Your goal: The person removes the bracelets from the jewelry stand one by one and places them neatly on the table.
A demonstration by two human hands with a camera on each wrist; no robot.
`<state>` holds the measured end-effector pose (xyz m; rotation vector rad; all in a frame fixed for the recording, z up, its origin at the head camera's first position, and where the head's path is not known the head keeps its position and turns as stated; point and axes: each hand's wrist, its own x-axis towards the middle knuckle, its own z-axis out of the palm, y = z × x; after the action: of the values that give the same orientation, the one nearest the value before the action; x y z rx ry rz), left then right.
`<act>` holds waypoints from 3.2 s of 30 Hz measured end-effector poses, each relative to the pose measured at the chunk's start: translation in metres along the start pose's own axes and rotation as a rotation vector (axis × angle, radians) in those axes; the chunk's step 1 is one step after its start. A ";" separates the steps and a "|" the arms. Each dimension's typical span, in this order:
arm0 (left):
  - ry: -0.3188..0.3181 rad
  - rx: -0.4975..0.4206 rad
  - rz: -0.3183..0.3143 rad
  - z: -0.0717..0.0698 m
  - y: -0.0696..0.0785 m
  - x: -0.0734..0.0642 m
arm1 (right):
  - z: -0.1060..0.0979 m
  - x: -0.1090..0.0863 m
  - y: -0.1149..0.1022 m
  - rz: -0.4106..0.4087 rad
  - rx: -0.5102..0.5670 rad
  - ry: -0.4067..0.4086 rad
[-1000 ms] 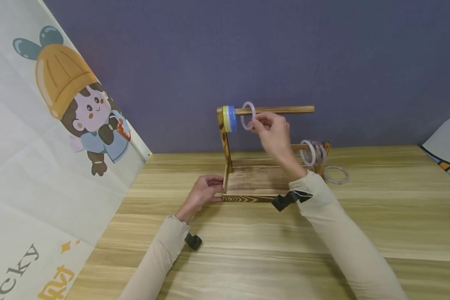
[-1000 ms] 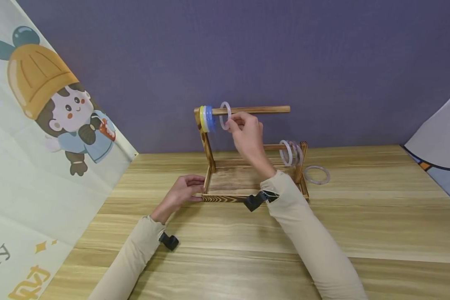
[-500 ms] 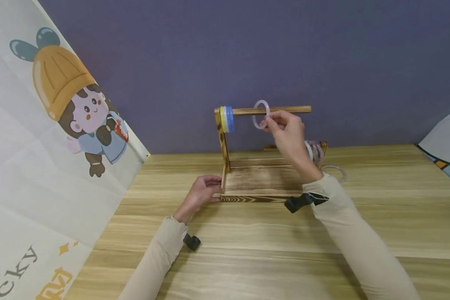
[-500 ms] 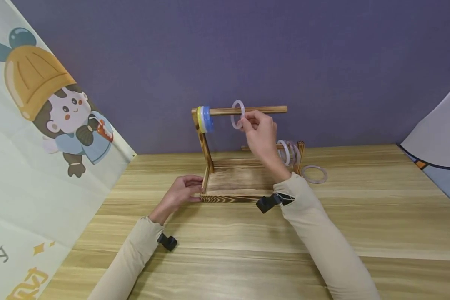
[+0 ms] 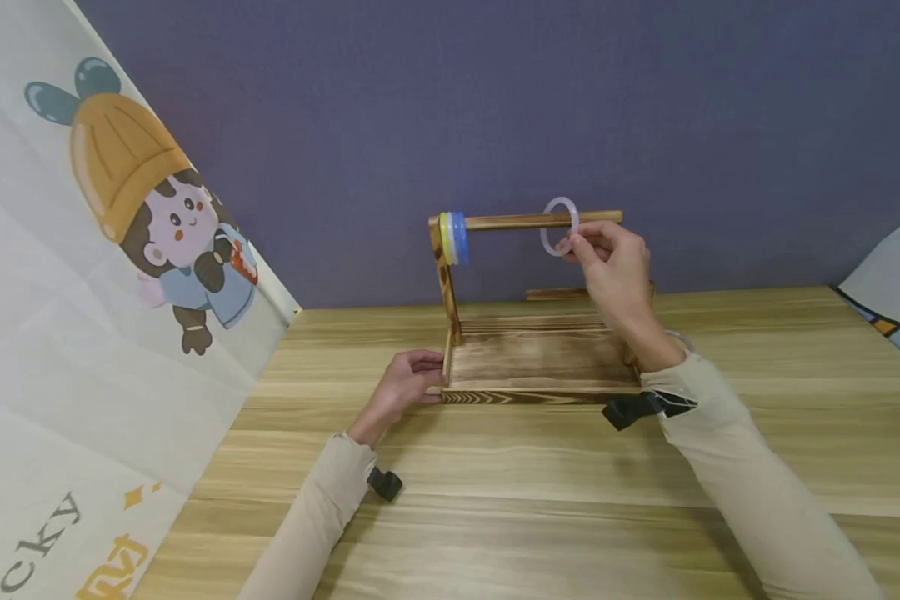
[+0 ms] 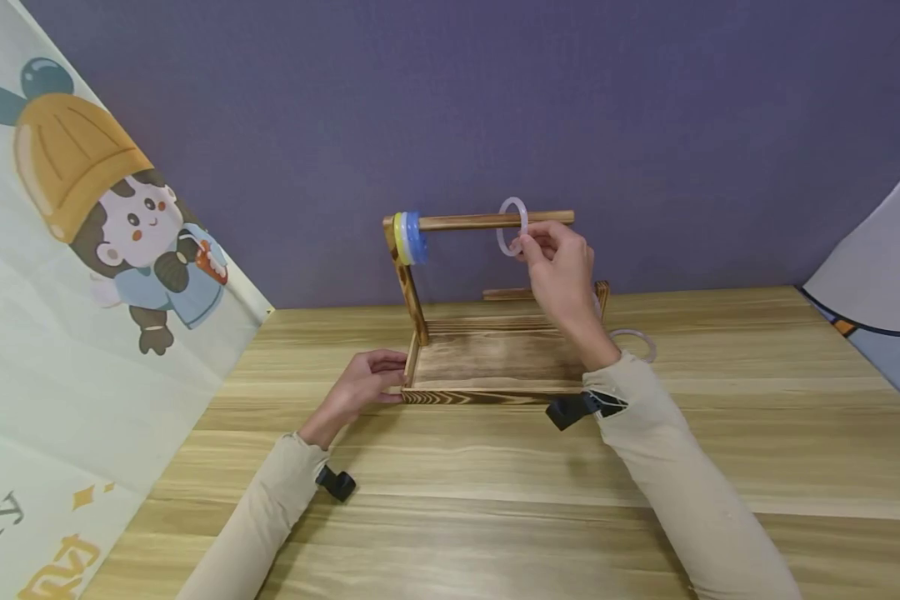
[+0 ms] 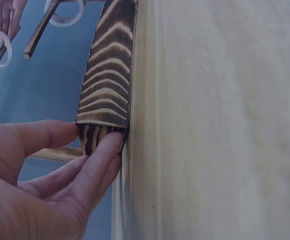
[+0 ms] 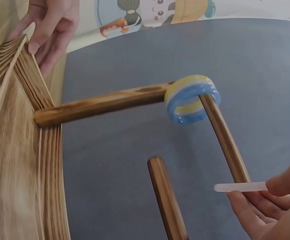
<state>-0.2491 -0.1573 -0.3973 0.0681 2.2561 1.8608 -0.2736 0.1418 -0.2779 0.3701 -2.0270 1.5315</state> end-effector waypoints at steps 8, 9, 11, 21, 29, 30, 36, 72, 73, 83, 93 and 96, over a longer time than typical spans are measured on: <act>0.003 0.029 0.011 -0.001 0.000 0.003 | -0.017 0.005 0.008 -0.003 -0.012 0.028; 0.006 0.031 0.009 -0.001 -0.001 0.003 | -0.019 0.004 0.010 -0.005 -0.019 0.033; 0.013 0.033 0.005 -0.001 -0.003 0.004 | -0.024 0.004 0.014 -0.013 -0.030 0.037; 0.019 0.028 -0.010 0.000 -0.004 0.006 | -0.053 0.004 0.028 0.012 -0.104 0.058; 0.015 0.024 -0.010 0.000 -0.004 0.007 | -0.074 -0.001 0.036 0.036 -0.135 0.082; 0.013 0.024 -0.010 0.001 -0.004 0.007 | -0.077 -0.002 0.037 0.038 -0.140 0.087; -0.001 0.031 -0.002 0.002 -0.002 0.006 | -0.089 -0.011 0.042 0.053 -0.172 0.091; 0.015 0.029 0.003 0.000 -0.006 0.005 | -0.165 -0.050 0.121 0.333 0.022 0.063; 0.016 0.029 0.005 0.000 -0.006 0.005 | -0.168 -0.050 0.124 0.353 0.075 0.059; 0.020 0.019 0.005 -0.001 -0.008 0.007 | -0.187 -0.058 0.149 0.525 0.437 -0.005; 0.020 0.014 0.002 0.000 -0.006 0.006 | -0.194 -0.061 0.166 0.655 0.465 -0.075; 0.017 0.010 0.005 0.001 -0.006 0.007 | -0.197 -0.062 0.168 0.713 0.501 -0.097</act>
<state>-0.2547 -0.1567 -0.4043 0.0603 2.2785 1.8600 -0.2605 0.3724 -0.4100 -0.1286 -1.9221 2.5070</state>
